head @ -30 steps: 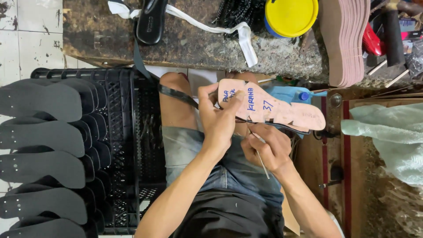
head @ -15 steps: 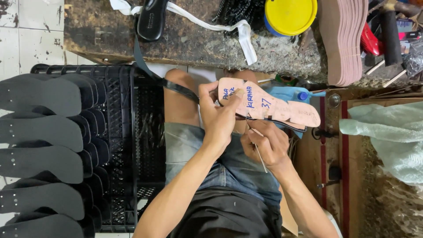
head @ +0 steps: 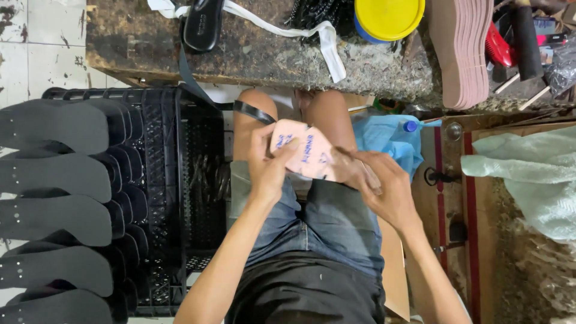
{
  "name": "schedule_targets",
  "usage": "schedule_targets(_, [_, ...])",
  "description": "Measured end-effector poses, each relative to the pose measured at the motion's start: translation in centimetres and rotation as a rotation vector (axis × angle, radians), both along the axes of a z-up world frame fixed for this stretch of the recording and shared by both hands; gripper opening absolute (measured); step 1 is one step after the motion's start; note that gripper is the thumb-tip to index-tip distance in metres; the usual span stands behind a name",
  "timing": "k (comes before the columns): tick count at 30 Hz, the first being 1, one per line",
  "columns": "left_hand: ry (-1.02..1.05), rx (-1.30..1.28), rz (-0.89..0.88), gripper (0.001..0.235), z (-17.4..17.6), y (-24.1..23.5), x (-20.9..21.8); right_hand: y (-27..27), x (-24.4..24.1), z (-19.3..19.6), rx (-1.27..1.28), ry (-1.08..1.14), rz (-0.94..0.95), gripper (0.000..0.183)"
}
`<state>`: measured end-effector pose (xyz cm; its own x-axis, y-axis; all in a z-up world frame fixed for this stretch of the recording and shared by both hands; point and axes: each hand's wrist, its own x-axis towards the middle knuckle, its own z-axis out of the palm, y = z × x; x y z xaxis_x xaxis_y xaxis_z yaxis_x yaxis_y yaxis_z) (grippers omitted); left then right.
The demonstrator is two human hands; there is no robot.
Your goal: A worker uses a thin metal tool to detail the edges of a shoe insole before inspecting and aligning it with other shoe components on a cluttered workbench.
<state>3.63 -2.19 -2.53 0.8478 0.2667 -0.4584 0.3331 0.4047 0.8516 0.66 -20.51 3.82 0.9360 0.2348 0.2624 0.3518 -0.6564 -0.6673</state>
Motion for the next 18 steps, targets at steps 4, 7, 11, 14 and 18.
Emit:
schedule_targets(4, [0.066,-0.029,0.012,0.052,-0.6,0.6,-0.8,0.3,0.2,1.9,-0.099,0.161,0.081,0.043])
schedule_targets(7, [0.070,-0.038,0.005,0.052,-1.5,0.6,-0.6,-0.7,-0.1,0.0,-0.182,0.236,0.046,0.046])
schedule_targets(11, [0.013,-0.060,0.035,0.056,-1.6,0.6,-0.8,-1.8,-0.3,-2.4,-0.187,0.200,0.055,0.050])
schedule_targets(14, [-0.011,-0.103,0.059,0.052,-0.7,0.0,-1.4,-1.3,-0.6,-2.4,-0.127,0.116,0.042,0.050])
schedule_targets(18, [-0.114,-0.124,-0.088,0.062,0.5,-1.9,-3.9,0.7,-0.9,-0.6,-0.064,-0.011,0.034,0.049])
